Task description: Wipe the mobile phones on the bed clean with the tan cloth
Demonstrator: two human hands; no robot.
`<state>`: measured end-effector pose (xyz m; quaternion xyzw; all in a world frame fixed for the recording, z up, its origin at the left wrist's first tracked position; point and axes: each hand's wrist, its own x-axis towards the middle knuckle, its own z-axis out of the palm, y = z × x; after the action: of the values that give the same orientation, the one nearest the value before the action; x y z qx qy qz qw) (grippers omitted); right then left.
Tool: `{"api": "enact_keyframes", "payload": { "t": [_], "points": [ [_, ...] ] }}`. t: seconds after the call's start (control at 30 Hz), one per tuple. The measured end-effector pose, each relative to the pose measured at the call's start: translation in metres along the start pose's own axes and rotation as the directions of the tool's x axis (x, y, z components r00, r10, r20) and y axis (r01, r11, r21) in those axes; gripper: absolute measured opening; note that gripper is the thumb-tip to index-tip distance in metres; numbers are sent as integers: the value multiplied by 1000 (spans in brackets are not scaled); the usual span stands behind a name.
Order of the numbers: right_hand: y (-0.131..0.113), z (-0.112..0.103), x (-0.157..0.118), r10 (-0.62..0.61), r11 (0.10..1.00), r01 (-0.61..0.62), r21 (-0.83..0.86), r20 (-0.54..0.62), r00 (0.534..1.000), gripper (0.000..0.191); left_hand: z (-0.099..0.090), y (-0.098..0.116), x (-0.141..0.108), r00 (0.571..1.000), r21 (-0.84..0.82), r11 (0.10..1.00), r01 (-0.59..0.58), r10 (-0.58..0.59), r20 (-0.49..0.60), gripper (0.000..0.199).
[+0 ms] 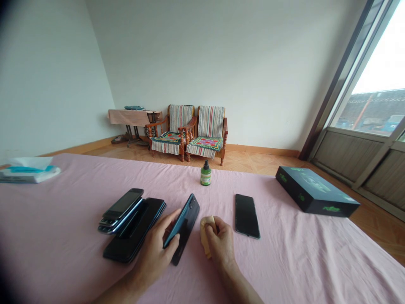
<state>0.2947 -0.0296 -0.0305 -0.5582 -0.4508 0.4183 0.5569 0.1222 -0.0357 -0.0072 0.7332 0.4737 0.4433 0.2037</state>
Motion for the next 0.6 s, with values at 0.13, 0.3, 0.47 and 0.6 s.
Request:
{"api": "enact_keyframes", "payload": {
  "t": [0.13, 0.3, 0.47, 0.6],
  "points": [
    [-3, 0, 0, 0, 1000, 0, 1, -14, 1000, 20, 0, -7, 7, 989, -70, 987, 147, -145, 34, 50],
    [-5, 0, -2, 4, 1000, -4, 12, -21, 1000, 21, 0, -12, 8, 979, 47, 980, 195, -198, 53, 51],
    [-7, 1, -4, 13, 999, -13, 36, -10, 1000, 21, 4, -14, 1, 983, 225, 963, 149, -168, 69, 66],
    [-7, 2, -3, 20, 998, -20, 52, 1, 1000, 22, 8, -10, -4, 983, 317, 945, 74, -123, 138, 77]
  ]
}}
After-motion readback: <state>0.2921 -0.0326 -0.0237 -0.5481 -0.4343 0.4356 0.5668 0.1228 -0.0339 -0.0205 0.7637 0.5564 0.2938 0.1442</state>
